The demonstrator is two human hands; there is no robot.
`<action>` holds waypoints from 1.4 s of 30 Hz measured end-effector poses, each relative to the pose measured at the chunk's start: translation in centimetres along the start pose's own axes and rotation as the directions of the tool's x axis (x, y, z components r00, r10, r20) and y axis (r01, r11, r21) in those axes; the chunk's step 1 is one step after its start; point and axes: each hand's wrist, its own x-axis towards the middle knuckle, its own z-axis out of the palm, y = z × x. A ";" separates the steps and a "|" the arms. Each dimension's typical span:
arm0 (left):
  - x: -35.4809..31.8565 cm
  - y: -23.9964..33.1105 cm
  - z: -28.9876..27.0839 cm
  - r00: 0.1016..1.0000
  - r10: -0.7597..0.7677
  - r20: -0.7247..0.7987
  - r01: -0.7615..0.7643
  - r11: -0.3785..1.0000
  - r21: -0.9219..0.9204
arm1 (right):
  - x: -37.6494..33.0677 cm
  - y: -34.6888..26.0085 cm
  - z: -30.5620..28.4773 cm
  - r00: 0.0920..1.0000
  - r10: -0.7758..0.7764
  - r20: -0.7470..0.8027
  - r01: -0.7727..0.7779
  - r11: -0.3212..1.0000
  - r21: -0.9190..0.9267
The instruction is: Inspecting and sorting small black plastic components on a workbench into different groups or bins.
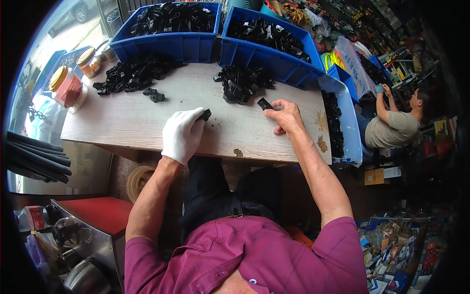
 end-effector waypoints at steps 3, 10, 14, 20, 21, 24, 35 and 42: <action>0.4 1.4 1.2 0.999 -0.012 0.030 0.015 0.995 -0.103 | -0.3 -0.1 0.1 0.999 -0.001 0.035 0.001 1.000 0.005; 2.9 3.1 4.9 0.984 0.152 0.094 -0.142 0.984 -0.108 | -3.2 -0.3 1.1 0.966 -0.051 0.253 0.048 0.999 0.017; 4.4 3.5 7.0 0.942 0.257 0.215 -0.253 0.966 -0.049 | -3.2 0.0 1.6 0.967 -0.075 0.242 0.073 0.997 0.018; 6.0 3.8 7.8 0.823 0.312 0.475 -0.335 0.941 -0.038 | -3.1 0.6 1.6 0.967 -0.098 0.233 0.085 0.994 0.065; 6.2 3.7 7.8 0.808 0.371 0.457 -0.382 0.921 -0.074 | -3.1 0.5 1.7 0.970 -0.100 0.221 0.087 0.994 0.068; 6.8 3.5 8.1 0.736 0.453 0.503 -0.457 0.881 -0.123 | -3.2 0.6 1.7 0.971 -0.103 0.215 0.084 0.992 0.096; 3.5 3.9 7.7 0.839 0.430 0.333 -0.444 0.895 -0.036 | -3.4 0.9 1.6 0.963 -0.131 0.235 0.105 0.987 0.120; 3.3 3.2 3.5 0.968 0.222 -0.118 -0.205 0.969 0.141 | -3.7 1.1 1.6 0.968 -0.147 0.204 0.117 0.981 0.154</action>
